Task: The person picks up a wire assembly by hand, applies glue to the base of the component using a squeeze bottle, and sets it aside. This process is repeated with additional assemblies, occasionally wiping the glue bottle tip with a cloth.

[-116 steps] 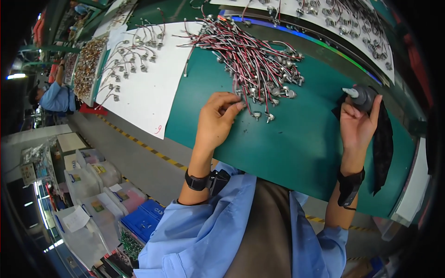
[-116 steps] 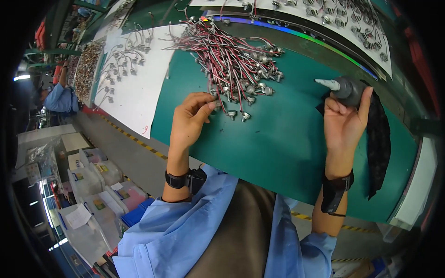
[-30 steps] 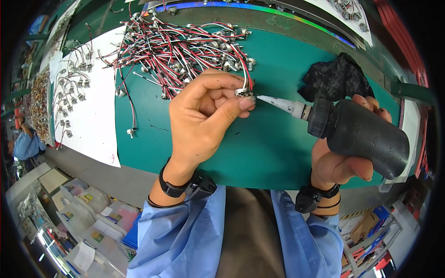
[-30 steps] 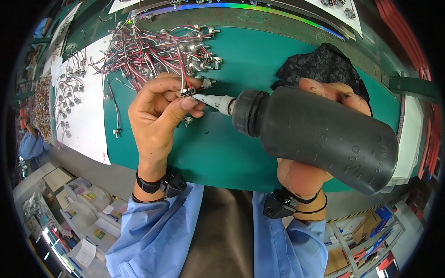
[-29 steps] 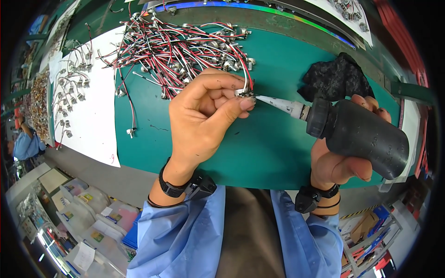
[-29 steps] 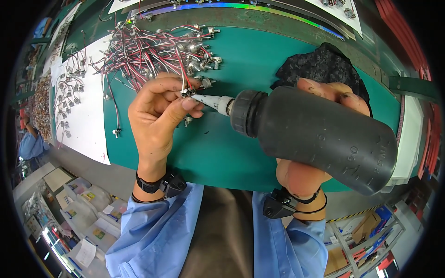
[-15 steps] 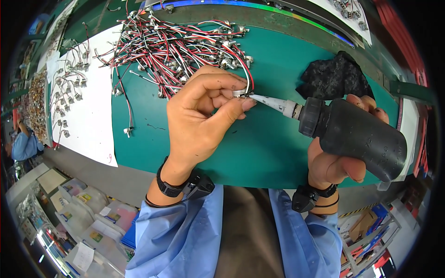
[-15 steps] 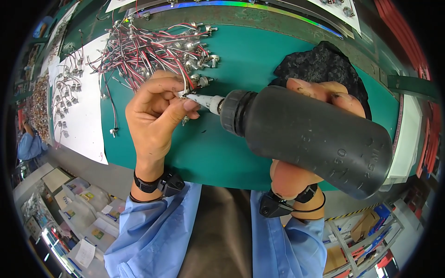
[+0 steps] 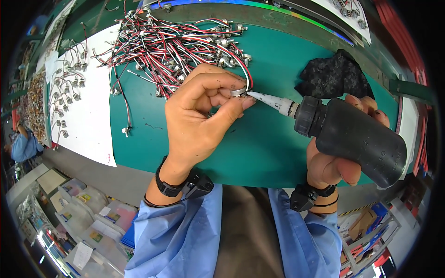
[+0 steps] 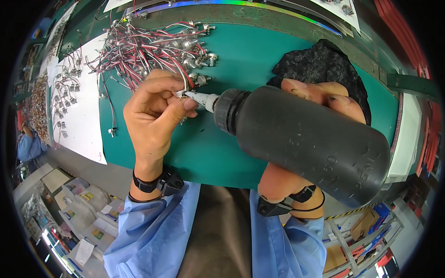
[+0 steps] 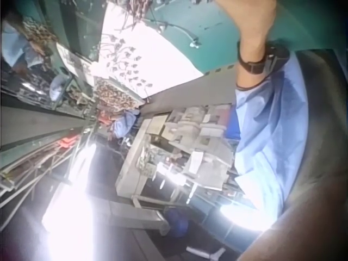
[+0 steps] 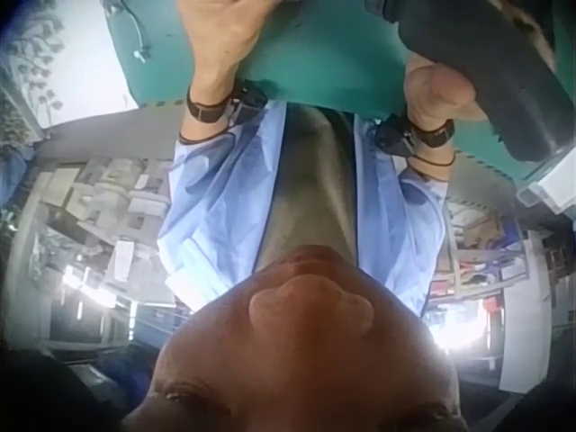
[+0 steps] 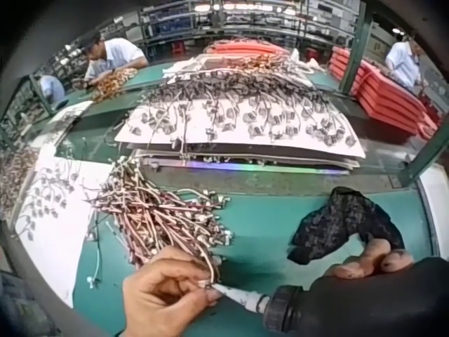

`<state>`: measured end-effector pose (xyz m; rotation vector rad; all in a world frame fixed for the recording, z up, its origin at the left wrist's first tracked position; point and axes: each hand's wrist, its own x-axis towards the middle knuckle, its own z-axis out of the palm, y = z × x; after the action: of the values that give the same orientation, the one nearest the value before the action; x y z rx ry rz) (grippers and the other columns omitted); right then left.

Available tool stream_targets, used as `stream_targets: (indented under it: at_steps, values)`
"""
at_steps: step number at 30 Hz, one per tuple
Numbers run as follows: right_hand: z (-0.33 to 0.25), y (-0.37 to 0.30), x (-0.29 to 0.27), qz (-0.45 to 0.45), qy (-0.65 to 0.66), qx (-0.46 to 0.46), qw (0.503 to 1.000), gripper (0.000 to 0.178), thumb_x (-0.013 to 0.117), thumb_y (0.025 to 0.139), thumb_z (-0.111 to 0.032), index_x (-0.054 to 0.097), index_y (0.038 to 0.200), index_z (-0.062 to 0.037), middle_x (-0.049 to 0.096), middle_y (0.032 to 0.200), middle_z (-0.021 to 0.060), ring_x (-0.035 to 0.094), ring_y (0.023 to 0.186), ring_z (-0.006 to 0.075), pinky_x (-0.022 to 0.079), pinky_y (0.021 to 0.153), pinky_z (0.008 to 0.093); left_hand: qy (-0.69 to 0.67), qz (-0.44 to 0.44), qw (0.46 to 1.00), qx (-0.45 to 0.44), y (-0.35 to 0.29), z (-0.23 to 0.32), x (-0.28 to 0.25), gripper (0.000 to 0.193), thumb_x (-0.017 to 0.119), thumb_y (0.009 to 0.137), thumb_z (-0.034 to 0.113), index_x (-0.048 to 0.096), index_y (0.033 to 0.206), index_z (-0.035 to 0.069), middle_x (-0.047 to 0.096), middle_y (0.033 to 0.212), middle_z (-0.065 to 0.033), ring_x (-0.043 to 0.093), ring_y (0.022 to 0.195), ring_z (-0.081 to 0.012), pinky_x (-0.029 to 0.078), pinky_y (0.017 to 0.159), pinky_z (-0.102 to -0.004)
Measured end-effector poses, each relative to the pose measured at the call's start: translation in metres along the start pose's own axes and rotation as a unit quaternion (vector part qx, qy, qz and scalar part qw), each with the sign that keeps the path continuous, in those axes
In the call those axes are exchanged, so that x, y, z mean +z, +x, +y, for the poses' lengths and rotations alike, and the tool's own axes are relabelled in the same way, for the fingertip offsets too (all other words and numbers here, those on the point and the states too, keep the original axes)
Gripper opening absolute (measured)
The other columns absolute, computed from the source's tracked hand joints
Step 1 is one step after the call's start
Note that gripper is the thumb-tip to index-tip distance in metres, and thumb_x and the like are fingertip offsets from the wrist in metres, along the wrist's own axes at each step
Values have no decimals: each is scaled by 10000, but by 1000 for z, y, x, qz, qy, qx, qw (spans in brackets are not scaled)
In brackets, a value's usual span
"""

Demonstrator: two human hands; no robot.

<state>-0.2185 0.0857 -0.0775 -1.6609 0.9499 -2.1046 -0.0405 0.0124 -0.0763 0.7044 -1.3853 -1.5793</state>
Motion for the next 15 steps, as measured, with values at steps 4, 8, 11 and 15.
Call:
stream_targets:
  at_steps: [4,8,11,15]
  values:
    - [1,0,-1,-3,-9,-21,1000,811,511,680,-618,321,1217,-42,516,1065,109,439,1039,216,382,867,309,1,-1,1000,2,0,0,-1,205,527,672,-169,537,858,-84,479,881,-101,541,694,-97,496,584,-180]
    - [2,0,-3,-8,-31,-28,999,808,513,683,-615,321,1213,-36,521,1059,120,443,1037,223,392,860,313,4,0,1000,3,0,-1,-1,202,528,673,-168,537,855,-83,478,881,-101,547,695,-100,496,584,-180]
    - [2,1,-3,2,-11,-31,999,806,513,686,-614,322,1210,-33,524,1054,131,445,1036,227,394,857,315,6,1,1000,4,0,-1,-1,200,530,673,-167,537,853,-81,478,880,-100,547,693,-99,495,583,-179]
    - [1,2,-4,-6,-22,-30,999,809,522,682,-612,324,1205,-28,517,1051,140,452,1030,230,395,855,317,7,4,1000,2,1,-1,-1,199,536,671,-165,537,851,-79,480,878,-98,538,682,-93,489,578,-176]
